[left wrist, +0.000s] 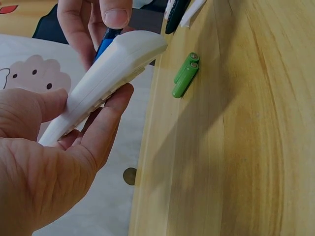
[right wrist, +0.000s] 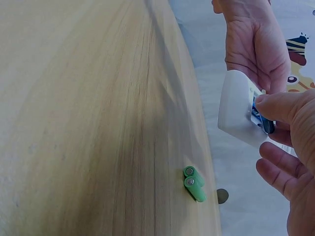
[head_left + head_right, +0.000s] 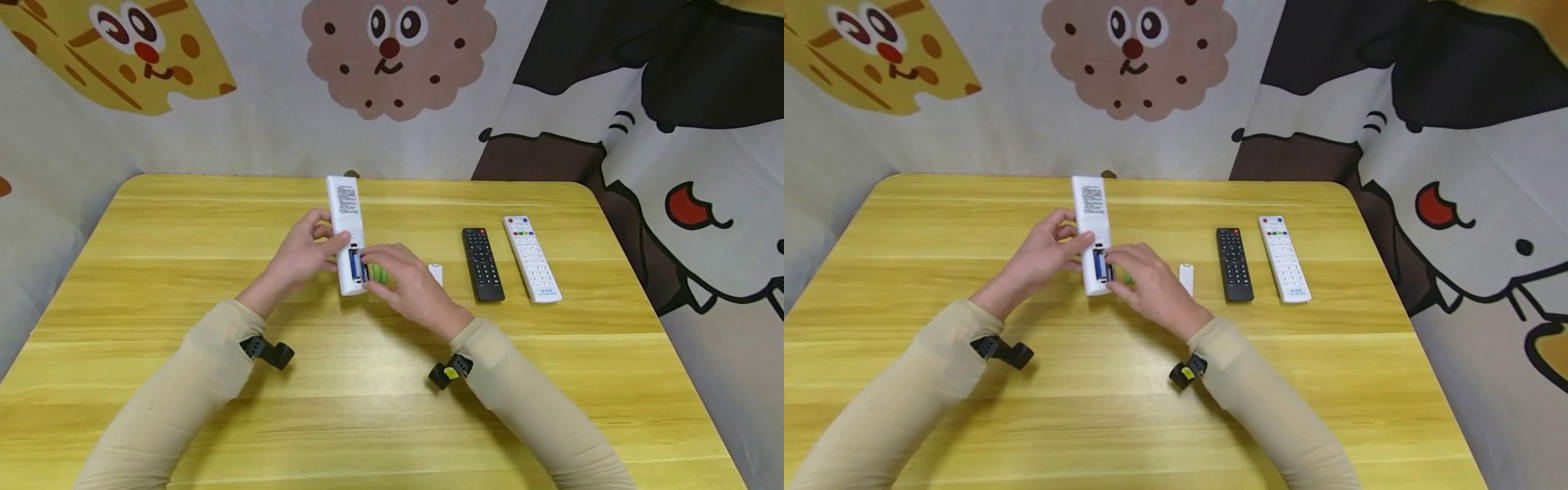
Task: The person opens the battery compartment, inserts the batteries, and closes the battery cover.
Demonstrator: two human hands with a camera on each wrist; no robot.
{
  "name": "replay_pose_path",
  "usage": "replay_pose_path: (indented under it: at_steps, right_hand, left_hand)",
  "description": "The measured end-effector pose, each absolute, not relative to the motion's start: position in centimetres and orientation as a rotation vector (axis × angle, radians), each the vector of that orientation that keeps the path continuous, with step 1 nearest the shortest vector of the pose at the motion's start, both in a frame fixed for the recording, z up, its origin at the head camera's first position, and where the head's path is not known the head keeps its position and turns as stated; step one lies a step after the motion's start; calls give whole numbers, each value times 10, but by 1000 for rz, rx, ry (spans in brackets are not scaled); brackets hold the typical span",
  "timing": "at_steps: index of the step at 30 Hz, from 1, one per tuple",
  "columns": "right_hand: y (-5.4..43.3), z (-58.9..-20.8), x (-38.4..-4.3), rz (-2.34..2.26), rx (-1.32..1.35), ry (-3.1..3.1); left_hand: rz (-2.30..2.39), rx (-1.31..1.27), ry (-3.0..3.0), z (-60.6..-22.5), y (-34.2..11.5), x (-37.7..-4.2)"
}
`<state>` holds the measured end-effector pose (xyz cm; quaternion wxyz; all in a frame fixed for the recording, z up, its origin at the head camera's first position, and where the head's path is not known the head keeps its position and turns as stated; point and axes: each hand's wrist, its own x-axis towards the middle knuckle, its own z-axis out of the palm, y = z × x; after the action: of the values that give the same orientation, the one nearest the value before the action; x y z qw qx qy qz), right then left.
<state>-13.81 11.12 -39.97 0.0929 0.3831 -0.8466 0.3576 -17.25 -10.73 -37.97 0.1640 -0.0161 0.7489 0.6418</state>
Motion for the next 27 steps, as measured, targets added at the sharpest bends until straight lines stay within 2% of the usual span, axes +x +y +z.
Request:
replay_pose_path:
  at_steps: [27]
  right_hand:
    - [109,-401,-137,1038,1126,-2558]
  left_hand:
    - [1802,-28,2155,-379,-106,-173]
